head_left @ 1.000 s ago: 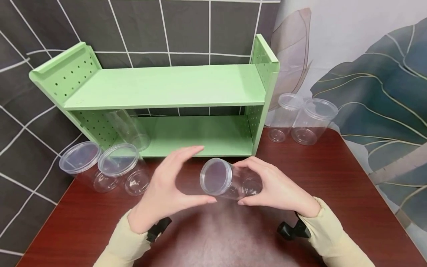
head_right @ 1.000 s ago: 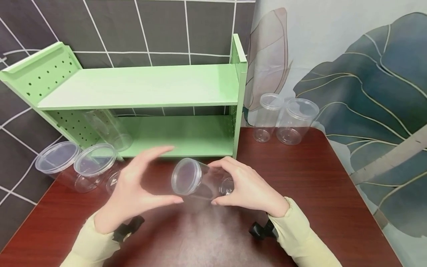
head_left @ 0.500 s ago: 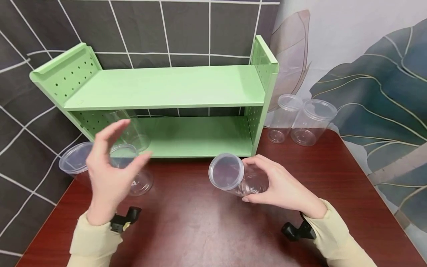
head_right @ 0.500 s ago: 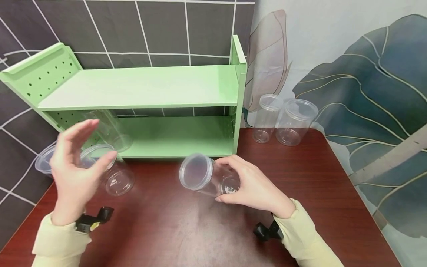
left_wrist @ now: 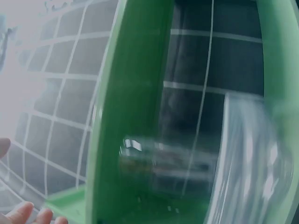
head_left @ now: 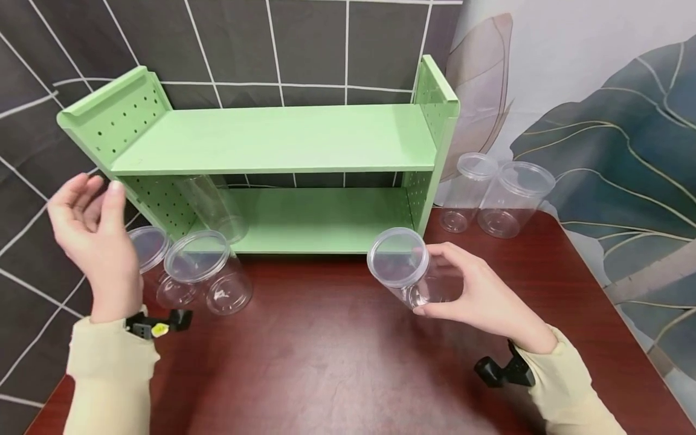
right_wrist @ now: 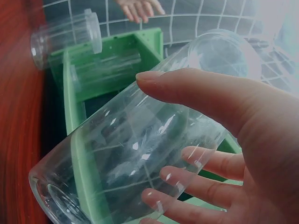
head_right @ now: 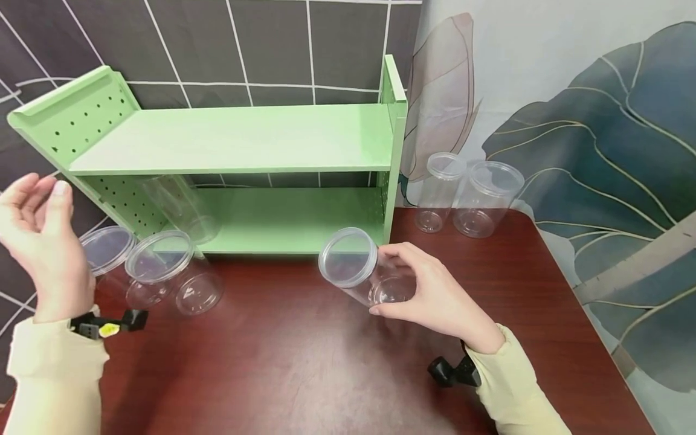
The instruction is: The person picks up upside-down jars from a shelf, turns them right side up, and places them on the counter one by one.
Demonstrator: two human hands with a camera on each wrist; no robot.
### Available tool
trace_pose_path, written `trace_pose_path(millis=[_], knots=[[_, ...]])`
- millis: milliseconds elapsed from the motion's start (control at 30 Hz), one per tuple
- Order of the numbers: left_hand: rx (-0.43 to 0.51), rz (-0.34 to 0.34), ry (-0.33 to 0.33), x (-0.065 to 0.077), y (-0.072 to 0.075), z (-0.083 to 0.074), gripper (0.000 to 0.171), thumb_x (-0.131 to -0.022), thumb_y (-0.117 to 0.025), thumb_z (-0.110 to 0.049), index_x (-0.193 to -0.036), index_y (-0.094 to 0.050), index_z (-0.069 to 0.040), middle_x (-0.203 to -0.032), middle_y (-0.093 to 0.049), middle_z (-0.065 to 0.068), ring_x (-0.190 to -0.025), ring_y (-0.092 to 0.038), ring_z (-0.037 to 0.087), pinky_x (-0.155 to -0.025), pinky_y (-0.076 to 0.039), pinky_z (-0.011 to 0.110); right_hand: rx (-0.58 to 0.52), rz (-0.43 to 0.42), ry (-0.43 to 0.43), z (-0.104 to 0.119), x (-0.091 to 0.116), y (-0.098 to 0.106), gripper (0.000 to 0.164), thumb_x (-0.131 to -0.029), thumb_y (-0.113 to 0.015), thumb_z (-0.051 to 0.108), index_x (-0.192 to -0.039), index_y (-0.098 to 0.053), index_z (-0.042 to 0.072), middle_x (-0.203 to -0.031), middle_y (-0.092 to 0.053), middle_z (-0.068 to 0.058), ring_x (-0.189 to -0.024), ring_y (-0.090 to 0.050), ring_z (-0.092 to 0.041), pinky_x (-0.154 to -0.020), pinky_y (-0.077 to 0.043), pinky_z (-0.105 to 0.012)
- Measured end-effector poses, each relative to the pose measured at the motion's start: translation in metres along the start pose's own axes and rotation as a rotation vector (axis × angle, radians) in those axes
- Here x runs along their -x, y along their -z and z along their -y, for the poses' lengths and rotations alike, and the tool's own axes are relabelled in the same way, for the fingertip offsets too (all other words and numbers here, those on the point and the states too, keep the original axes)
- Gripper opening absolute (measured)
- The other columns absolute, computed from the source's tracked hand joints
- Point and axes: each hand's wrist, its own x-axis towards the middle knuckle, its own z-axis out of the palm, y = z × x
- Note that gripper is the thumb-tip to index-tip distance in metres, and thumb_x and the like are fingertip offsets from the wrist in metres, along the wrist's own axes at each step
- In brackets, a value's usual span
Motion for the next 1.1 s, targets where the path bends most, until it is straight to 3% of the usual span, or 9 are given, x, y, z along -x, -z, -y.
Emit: trace_pose_path(millis=[100,233,300,467,600,700,833,1000,1100], knots=[[-0.117,-0.015,0.071,-0.018,0.003,0.003,0.041,-0.091,-0.074,-0.001,-0.129,-0.059,-0.006,-0.127,-0.055,0.009,-0.113,-0.054,0.018,-0.096,-0.044,0.017,-0.002,-0.013,0.004,-0.001,0.001,0.003,0.079,-0.066,-0.099,0.022,-0.132,-0.058,0.027,-0.117,-0.064,0.014,-0.103,-0.068,-0.009,-0.095,-0.052,-0.025],[-0.32,0.059,0.169,-0.035,0.005,0.012,0.053,-0.094,-0.071,-0.009,-0.144,-0.051,-0.01,-0.143,-0.05,0.006,-0.13,-0.047,0.019,-0.104,-0.035,0.011,-0.001,-0.025,0.005,-0.001,0.003,0.006,0.077,-0.066,-0.099,0.021,-0.133,-0.059,0.025,-0.12,-0.063,0.013,-0.103,-0.068,-0.01,-0.095,-0.052,-0.023],[-0.366,0.099,0.204,-0.041,0.005,0.017,0.057,-0.095,-0.07,-0.009,-0.148,-0.048,-0.011,-0.148,-0.049,0.008,-0.132,-0.046,0.018,-0.106,-0.035,0.013,0.012,-0.044,0.001,-0.002,0.004,0.01,0.078,-0.066,-0.099,0.021,-0.133,-0.06,0.024,-0.121,-0.064,0.014,-0.104,-0.068,-0.011,-0.094,-0.052,-0.022],[-0.347,0.165,0.224,-0.051,0.008,0.028,0.047,-0.096,-0.068,-0.007,-0.142,-0.058,-0.011,-0.134,-0.062,0.006,-0.114,-0.058,0.013,-0.099,-0.044,0.016,0.013,-0.123,-0.054,0.002,0.008,0.023,0.076,-0.064,-0.1,0.019,-0.13,-0.063,0.025,-0.12,-0.066,0.012,-0.105,-0.066,-0.011,-0.092,-0.051,-0.017],[-0.283,0.171,0.218,-0.06,0.013,0.032,0.032,-0.096,-0.068,-0.005,-0.128,-0.07,-0.009,-0.115,-0.069,0.004,-0.1,-0.062,0.013,-0.079,-0.053,0.016,-0.001,-0.186,-0.119,0.006,0.013,0.034,0.074,-0.065,-0.099,0.015,-0.129,-0.064,0.025,-0.115,-0.067,0.008,-0.101,-0.068,-0.012,-0.088,-0.052,-0.016],[-0.247,0.158,0.251,-0.064,0.015,0.033,0.034,-0.095,-0.067,0.001,-0.127,-0.071,-0.009,-0.109,-0.071,0.003,-0.092,-0.064,0.012,-0.068,-0.052,0.011,0.0,-0.215,-0.143,0.006,0.018,0.044,0.077,-0.067,-0.098,0.011,-0.133,-0.062,0.025,-0.105,-0.068,0.003,-0.093,-0.07,-0.015,-0.084,-0.054,-0.017],[-0.264,0.15,0.277,-0.069,0.019,0.03,0.04,-0.091,-0.068,0.005,-0.127,-0.071,-0.009,-0.104,-0.072,0.001,-0.085,-0.069,0.009,-0.067,-0.055,0.012,0.004,-0.246,-0.165,0.003,0.022,0.055,0.083,-0.07,-0.095,0.007,-0.141,-0.058,0.025,-0.093,-0.066,-0.003,-0.086,-0.069,-0.017,-0.078,-0.055,-0.018],[-0.256,0.171,0.278,-0.076,0.023,0.027,0.033,-0.087,-0.071,0.007,-0.116,-0.073,-0.008,-0.086,-0.074,-0.003,-0.073,-0.071,0.007,-0.062,-0.057,0.016,0.011,-0.313,-0.193,-0.004,0.022,0.067,0.081,-0.071,-0.094,0.004,-0.142,-0.058,0.022,-0.111,-0.066,-0.005,-0.092,-0.069,-0.013,-0.079,-0.055,-0.015],[-0.283,0.179,0.269,-0.077,0.024,0.026,0.03,-0.086,-0.072,0.007,-0.11,-0.074,-0.011,-0.083,-0.074,-0.004,-0.069,-0.071,0.007,-0.06,-0.057,0.016,-0.003,-0.379,-0.207,-0.01,0.02,0.074,0.069,-0.072,-0.092,0.001,-0.132,-0.061,0.013,-0.117,-0.064,-0.007,-0.093,-0.069,-0.01,-0.081,-0.053,-0.012]])
